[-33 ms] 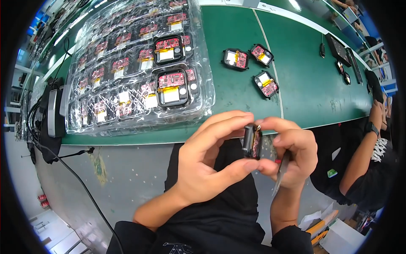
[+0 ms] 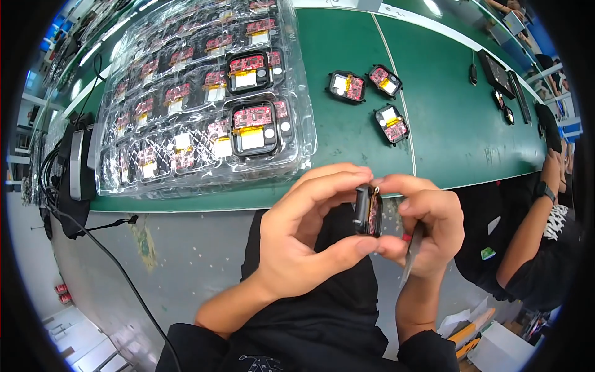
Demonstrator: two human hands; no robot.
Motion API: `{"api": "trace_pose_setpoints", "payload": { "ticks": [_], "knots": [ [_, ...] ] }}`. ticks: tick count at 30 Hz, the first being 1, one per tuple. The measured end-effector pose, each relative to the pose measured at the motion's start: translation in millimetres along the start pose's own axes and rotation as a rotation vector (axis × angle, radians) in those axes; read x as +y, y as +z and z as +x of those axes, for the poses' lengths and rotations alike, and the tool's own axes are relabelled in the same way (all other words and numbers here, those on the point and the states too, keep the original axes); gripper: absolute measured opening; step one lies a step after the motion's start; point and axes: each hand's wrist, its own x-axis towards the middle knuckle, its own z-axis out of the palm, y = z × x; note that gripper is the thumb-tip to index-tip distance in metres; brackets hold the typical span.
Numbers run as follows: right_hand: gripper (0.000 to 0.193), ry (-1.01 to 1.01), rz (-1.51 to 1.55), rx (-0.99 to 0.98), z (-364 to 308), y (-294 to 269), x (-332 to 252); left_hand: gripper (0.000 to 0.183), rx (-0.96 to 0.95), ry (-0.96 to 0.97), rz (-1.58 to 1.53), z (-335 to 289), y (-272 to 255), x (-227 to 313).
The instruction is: Inspecting and assembling small electronic components of smartwatches using tweezers at a workbench.
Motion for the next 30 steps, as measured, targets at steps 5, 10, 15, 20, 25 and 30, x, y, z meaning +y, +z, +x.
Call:
{"api": "trace_pose_setpoints", "payload": {
  "ticks": [5,10,15,20,25,30],
  "knots": [
    [0.056,0.002,0.112,0.141,-2.0,8.4,-11.7,0.067,0.005,0.005,-0.362,-7.4,-2.4,-0.2],
    [0.038,-0.158,-0.338,0.139,-4.4,15.8,-10.9,0.064,0.047,0.010,-0.445,-10.3,-4.8,-4.6],
    [0.032,-0.270,-0.525,0.188,-4.9,22.6,-13.1,0.074,0.222,-0.209,-0.317,-8.8,3.9,10.5],
    [0.029,-0.312,-0.527,0.183,-3.6,23.2,-7.5,0.072,0.210,-0.215,-0.332,-10.5,3.5,10.1],
    [0.026,-0.302,-0.546,0.189,-4.4,24.1,-7.6,0.071,0.201,-0.217,-0.327,-11.1,2.8,8.5],
    [0.020,-0.149,-0.407,0.179,-2.5,22.9,-11.4,0.071,0.175,-0.190,-0.308,-10.9,1.7,9.7]
  ]
}}
